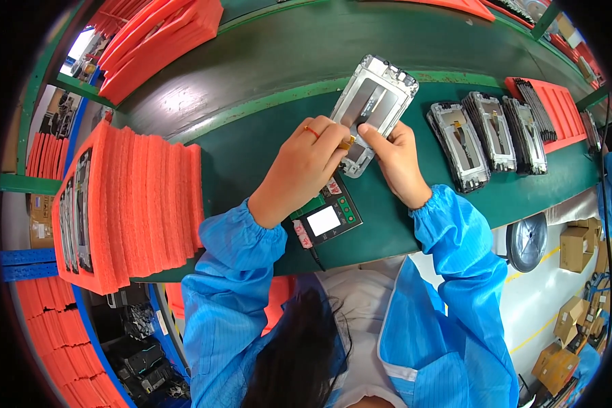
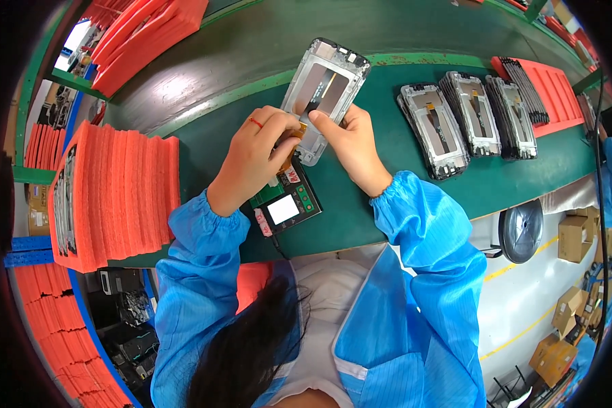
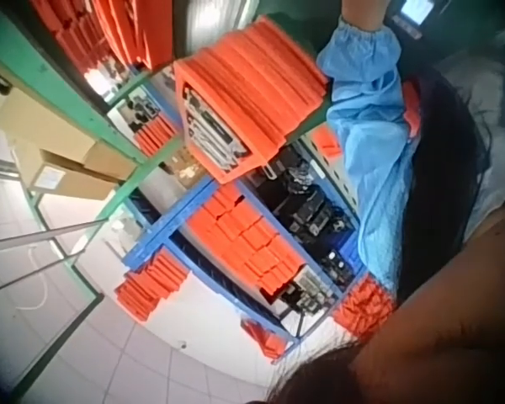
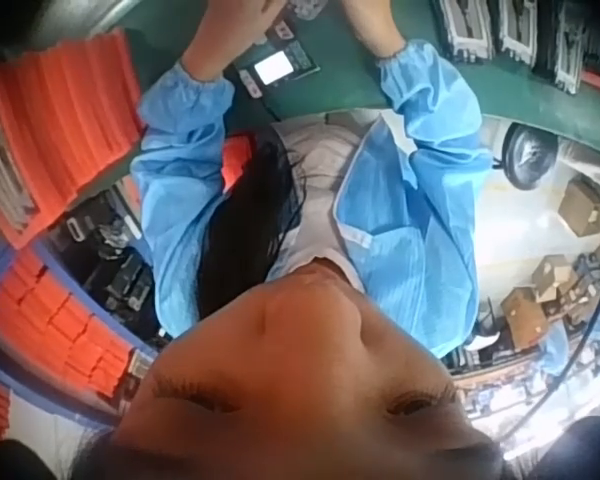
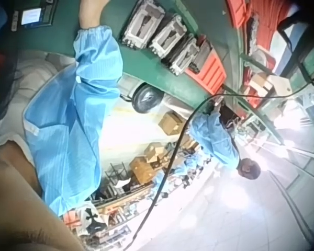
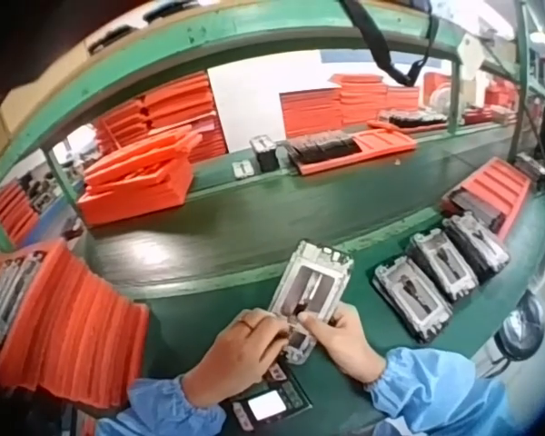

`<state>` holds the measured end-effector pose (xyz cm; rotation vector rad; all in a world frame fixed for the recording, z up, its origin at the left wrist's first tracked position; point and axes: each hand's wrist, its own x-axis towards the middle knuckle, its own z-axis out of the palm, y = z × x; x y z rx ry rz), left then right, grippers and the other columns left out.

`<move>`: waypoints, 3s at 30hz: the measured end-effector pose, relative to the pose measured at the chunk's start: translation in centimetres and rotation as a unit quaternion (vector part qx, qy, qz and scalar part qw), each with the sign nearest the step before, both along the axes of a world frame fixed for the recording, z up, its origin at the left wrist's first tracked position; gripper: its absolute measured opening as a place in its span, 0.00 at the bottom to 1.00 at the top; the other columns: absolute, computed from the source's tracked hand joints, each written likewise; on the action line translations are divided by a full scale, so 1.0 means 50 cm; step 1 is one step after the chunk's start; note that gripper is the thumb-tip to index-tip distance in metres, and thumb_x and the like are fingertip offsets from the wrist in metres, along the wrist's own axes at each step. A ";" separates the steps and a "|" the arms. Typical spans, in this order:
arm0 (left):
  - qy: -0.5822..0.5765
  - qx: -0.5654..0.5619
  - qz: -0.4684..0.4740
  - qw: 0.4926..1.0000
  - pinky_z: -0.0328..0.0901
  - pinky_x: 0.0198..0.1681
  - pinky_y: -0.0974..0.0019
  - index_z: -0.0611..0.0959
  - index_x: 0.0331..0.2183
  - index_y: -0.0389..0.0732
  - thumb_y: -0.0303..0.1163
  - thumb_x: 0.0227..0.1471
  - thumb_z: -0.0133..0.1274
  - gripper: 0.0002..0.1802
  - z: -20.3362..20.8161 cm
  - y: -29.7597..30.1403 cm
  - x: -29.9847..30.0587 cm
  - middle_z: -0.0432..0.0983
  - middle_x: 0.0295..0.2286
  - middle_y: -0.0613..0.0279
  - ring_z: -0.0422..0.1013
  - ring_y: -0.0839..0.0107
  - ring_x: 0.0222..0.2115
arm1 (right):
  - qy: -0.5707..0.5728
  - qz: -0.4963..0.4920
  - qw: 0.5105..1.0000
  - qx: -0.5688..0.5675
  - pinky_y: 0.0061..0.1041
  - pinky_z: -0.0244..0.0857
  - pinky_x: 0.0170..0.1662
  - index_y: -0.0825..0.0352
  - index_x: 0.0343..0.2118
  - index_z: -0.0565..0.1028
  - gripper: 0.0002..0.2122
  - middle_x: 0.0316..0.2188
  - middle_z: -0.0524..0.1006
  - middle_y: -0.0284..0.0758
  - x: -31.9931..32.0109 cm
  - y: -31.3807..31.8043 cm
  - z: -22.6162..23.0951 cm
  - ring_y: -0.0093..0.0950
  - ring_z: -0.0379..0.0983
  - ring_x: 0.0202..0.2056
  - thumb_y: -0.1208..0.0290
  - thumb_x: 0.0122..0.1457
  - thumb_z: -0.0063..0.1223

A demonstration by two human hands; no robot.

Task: Assembling smartphone displays and internal components on a factory production line.

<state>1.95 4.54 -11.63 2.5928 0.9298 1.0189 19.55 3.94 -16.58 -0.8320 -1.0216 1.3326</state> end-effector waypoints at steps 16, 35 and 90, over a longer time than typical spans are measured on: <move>0.036 0.010 0.044 0.998 0.66 0.38 0.60 0.72 0.39 0.39 0.23 0.40 0.60 0.20 0.003 -0.007 0.027 0.72 0.31 0.55 0.69 0.55 0.36 | 0.068 -0.067 0.995 0.004 0.23 0.68 0.41 0.73 0.41 0.74 0.09 0.37 0.78 0.36 0.020 0.018 0.003 0.22 0.74 0.37 0.74 0.61 0.52; -0.269 -0.331 0.032 0.904 0.64 0.39 0.71 0.70 0.48 0.35 0.37 0.56 0.53 0.21 0.112 -0.207 -0.098 0.69 0.35 0.63 0.66 0.78 0.39 | -0.375 -0.174 0.676 0.610 0.42 0.63 0.51 0.69 0.49 0.71 0.20 0.50 0.70 0.47 -0.008 -0.078 0.026 0.45 0.68 0.49 0.79 0.50 0.54; 0.364 0.016 0.477 0.800 0.67 0.42 0.53 0.82 0.39 0.34 0.48 0.57 0.42 0.26 0.191 0.156 -0.665 0.77 0.37 0.41 0.74 0.51 0.36 | -0.615 -0.370 0.692 0.079 0.37 0.57 0.56 0.69 0.53 0.68 0.22 0.53 0.67 0.46 0.203 -0.237 0.074 0.43 0.62 0.53 0.79 0.53 0.51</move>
